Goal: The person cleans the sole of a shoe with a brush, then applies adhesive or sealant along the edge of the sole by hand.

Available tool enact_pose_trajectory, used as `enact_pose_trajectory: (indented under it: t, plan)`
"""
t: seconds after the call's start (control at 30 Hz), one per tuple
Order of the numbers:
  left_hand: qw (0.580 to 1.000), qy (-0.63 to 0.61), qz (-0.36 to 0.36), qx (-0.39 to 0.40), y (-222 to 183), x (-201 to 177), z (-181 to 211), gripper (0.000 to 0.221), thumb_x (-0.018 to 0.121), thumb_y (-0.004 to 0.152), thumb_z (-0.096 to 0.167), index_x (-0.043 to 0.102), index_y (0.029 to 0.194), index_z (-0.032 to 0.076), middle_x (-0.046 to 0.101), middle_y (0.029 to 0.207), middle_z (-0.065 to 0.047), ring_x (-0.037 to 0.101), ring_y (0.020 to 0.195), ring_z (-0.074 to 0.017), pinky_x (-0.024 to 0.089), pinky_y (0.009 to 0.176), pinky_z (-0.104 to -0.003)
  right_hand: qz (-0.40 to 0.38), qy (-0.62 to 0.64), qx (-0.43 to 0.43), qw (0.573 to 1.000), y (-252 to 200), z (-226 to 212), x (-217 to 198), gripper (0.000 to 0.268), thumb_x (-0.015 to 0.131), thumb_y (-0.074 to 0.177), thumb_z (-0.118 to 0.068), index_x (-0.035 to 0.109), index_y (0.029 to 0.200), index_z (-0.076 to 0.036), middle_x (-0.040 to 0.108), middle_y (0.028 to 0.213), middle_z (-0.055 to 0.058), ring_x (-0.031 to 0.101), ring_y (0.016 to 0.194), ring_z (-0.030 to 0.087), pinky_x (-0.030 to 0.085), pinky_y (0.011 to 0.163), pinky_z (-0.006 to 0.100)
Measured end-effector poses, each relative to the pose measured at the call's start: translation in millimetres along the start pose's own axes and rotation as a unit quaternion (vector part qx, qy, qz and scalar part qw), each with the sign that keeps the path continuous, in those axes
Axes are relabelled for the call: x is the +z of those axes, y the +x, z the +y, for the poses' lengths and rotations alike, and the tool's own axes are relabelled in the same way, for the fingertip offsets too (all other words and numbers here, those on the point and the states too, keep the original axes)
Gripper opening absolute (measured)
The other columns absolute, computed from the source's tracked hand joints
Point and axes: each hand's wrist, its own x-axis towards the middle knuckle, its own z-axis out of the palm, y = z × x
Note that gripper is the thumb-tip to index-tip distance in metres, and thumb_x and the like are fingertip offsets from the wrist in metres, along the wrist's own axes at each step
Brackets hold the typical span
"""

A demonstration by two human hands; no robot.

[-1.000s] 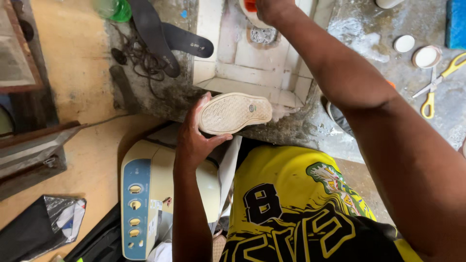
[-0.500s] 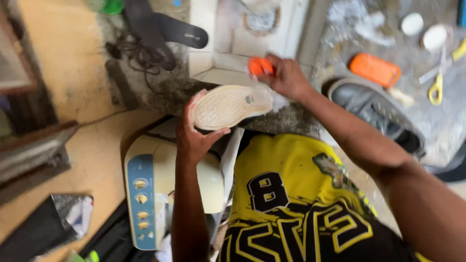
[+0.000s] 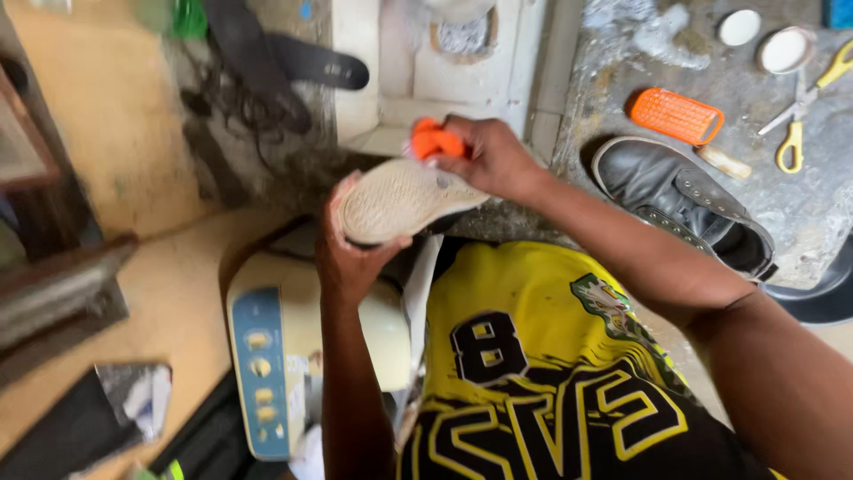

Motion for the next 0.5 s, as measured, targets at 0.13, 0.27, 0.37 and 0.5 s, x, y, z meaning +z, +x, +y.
enact_pose_trajectory:
  t: [0.13,0.27,0.37,0.5]
  plan:
    - [0.999,0.046,0.007,-0.008,8.3,-1.9,5.1,0.099,0.099,0.065,0.016,0.047,0.148,0.004,0.059,0.150,-0.015,0.060,0.137,-0.0275,0.050,0.114,-0.039,-0.049,-0.018,-0.195,0.979,-18.6,-2.4,23.1,0.031,0.081,0.090,-0.031,0.070,0.113,-0.013,0.076,0.100,0.009,0.074,0.084,0.026,0.058,0.077,0.035]
    - [0.998,0.056,0.007,0.014,-2.2,-3.2,5.8,0.100,0.100,0.065,0.016,0.047,0.148,0.004,0.058,0.151,-0.016,0.058,0.139,-0.0290,0.048,0.116,-0.040,-0.058,-0.166,-0.149,0.973,-5.0,31.8,-19.5,0.031,0.079,0.088,-0.034,0.076,0.115,-0.020,0.078,0.099,0.008,0.074,0.077,0.029,0.058,0.072,0.040]
    - [0.998,0.059,0.008,0.012,-0.8,-2.9,5.7,0.101,0.100,0.064,0.016,0.046,0.149,0.004,0.057,0.152,-0.016,0.058,0.139,-0.0291,0.048,0.115,-0.040,0.049,-0.307,-0.086,0.946,36.3,40.4,-51.9,0.040,0.075,0.095,-0.035,0.072,0.126,-0.011,0.074,0.086,0.015,0.070,0.069,0.036,0.056,0.066,0.047]
    - [0.999,0.048,0.007,-0.012,-1.6,-4.9,9.5,0.101,0.098,0.065,0.016,0.045,0.150,0.004,0.056,0.153,-0.017,0.057,0.140,-0.0292,0.048,0.116,-0.040,0.124,-0.433,-0.145,0.881,141.8,54.5,-87.2,0.026,0.070,0.103,-0.026,0.073,0.114,-0.003,0.071,0.078,0.020,0.068,0.062,0.037,0.052,0.052,0.049]
